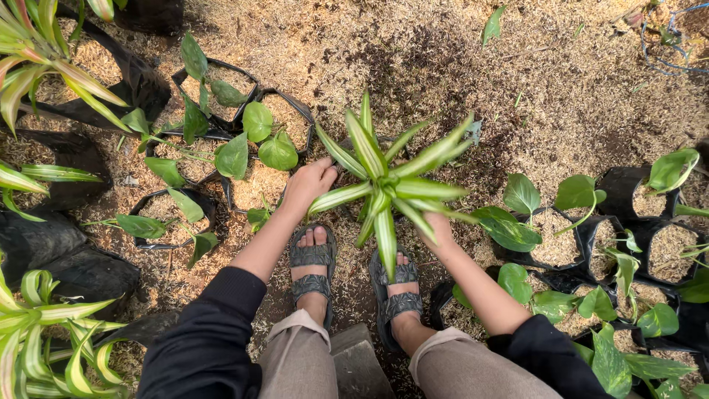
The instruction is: The person kneels on a wood-chip-covered floor and repeatedly picks up potted bromeliads and other small plants, repositions them among neighboring pots, and adjusts their orientation. The person handles the plants by hand without tools, moving them one at a time across the area.
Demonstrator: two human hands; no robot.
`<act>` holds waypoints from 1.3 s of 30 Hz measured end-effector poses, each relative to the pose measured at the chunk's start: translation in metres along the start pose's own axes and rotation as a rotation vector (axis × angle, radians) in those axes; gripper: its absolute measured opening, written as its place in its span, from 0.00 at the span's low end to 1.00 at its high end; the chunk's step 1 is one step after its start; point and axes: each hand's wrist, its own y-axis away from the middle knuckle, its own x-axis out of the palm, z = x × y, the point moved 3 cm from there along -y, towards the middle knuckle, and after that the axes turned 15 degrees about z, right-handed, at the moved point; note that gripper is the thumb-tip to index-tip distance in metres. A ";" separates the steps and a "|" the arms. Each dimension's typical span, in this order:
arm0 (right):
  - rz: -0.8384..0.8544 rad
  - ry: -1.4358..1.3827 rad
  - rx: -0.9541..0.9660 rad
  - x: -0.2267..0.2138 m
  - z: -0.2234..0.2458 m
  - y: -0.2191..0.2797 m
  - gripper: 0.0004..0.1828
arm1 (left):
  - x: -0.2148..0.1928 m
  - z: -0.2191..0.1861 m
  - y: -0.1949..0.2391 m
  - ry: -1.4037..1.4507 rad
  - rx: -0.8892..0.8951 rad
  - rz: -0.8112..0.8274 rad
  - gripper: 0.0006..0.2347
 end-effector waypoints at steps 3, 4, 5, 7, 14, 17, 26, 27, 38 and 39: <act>0.130 -0.298 0.250 0.008 -0.003 -0.016 0.13 | -0.018 -0.010 -0.003 0.009 -0.019 -0.012 0.13; 0.217 -0.438 0.453 0.009 -0.006 -0.021 0.13 | -0.019 -0.010 -0.001 0.040 -0.046 0.001 0.13; 0.223 -0.368 0.461 0.002 -0.002 -0.029 0.14 | -0.017 -0.010 0.003 0.056 -0.071 0.031 0.14; 0.240 -0.225 0.463 -0.013 0.008 -0.049 0.17 | -0.016 -0.006 0.013 0.089 -0.125 0.080 0.18; 0.248 -0.377 0.317 -0.028 0.027 -0.074 0.20 | -0.013 0.001 0.022 -0.092 -0.078 0.098 0.15; 0.260 -0.406 0.514 -0.012 0.012 -0.042 0.18 | -0.022 0.010 0.004 0.026 0.005 0.103 0.14; 0.563 -0.362 0.482 0.015 -0.051 -0.010 0.16 | -0.019 0.000 0.009 -0.001 0.063 0.223 0.12; 0.595 -0.489 0.521 0.001 -0.065 -0.015 0.17 | -0.027 0.001 0.014 0.045 0.089 0.216 0.12; 0.657 0.311 0.494 -0.028 -0.090 -0.157 0.50 | -0.020 0.021 -0.016 0.608 0.012 0.334 0.23; 0.687 0.320 0.528 -0.021 -0.088 -0.161 0.47 | -0.018 0.014 -0.019 0.665 -0.023 0.340 0.25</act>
